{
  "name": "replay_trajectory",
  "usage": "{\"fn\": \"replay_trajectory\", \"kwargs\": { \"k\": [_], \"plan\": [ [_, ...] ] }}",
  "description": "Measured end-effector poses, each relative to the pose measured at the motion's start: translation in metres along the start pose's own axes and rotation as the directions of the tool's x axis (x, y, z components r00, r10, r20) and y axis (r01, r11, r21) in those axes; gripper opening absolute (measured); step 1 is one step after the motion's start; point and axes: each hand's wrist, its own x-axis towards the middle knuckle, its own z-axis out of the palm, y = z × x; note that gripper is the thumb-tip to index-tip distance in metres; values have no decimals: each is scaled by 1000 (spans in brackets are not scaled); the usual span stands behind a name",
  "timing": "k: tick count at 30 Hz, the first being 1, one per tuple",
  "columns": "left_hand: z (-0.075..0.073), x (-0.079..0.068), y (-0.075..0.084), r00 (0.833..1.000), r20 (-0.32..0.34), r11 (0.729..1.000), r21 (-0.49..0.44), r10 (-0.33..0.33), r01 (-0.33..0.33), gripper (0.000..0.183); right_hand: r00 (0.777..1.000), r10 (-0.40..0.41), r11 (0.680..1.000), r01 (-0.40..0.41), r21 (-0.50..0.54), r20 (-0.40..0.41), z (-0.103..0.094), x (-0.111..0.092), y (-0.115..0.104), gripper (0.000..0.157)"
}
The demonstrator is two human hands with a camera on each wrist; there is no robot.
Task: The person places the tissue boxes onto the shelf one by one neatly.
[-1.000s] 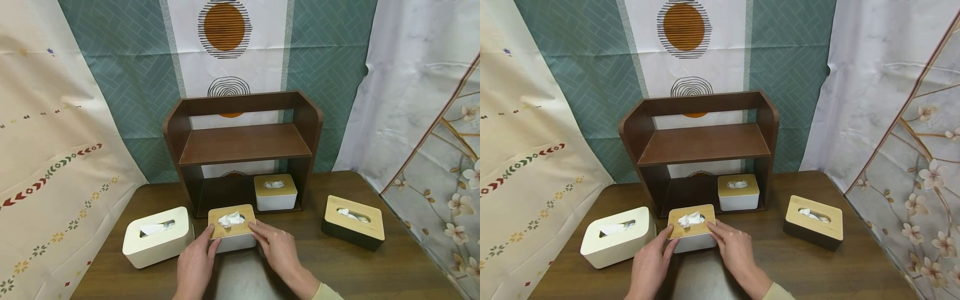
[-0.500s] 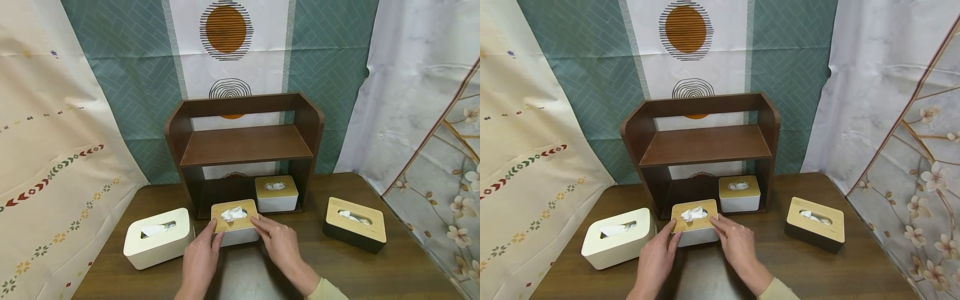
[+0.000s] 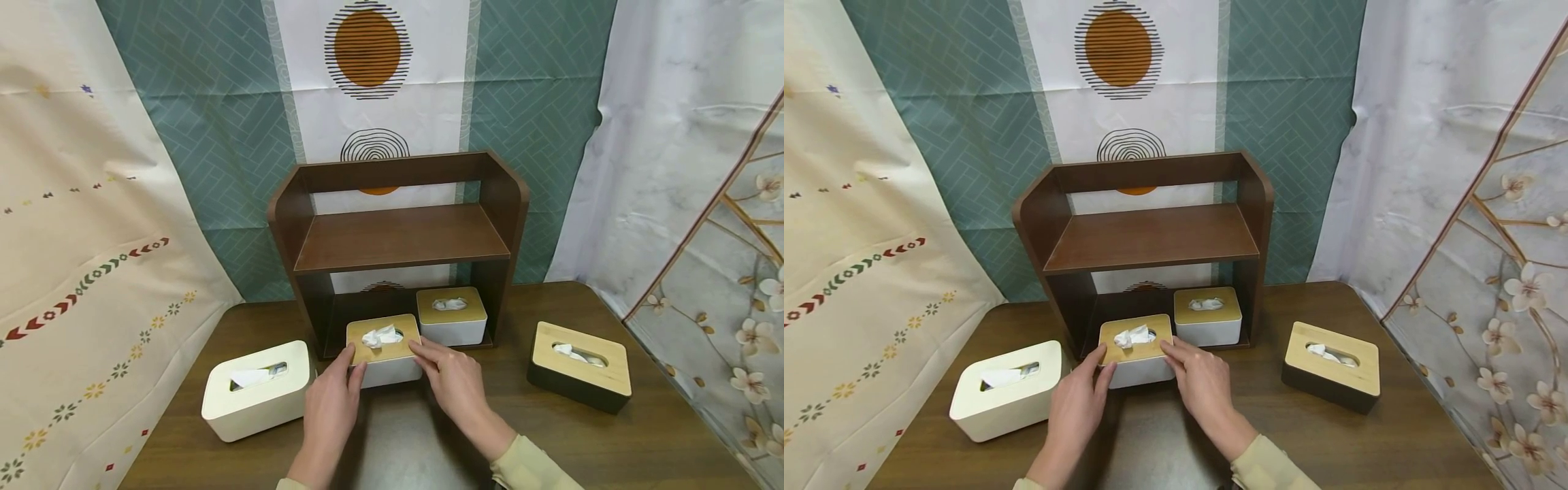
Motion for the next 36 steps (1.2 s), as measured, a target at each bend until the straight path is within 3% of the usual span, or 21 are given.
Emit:
{"fn": "replay_trajectory", "kwargs": {
  "k": [19, 36],
  "plan": [
    [17, 29, -8, 998, 11, 994, -87, -59, 59, 47, 998, 33, 999, -32, -25, 60, 18, 22, -2, 29],
    [29, 41, -14, 995, -4, 989, -116, -97, 95, 41, 997, 44, 999, -43, -28, 70, 32, 37, -4, 26]
  ]
}}
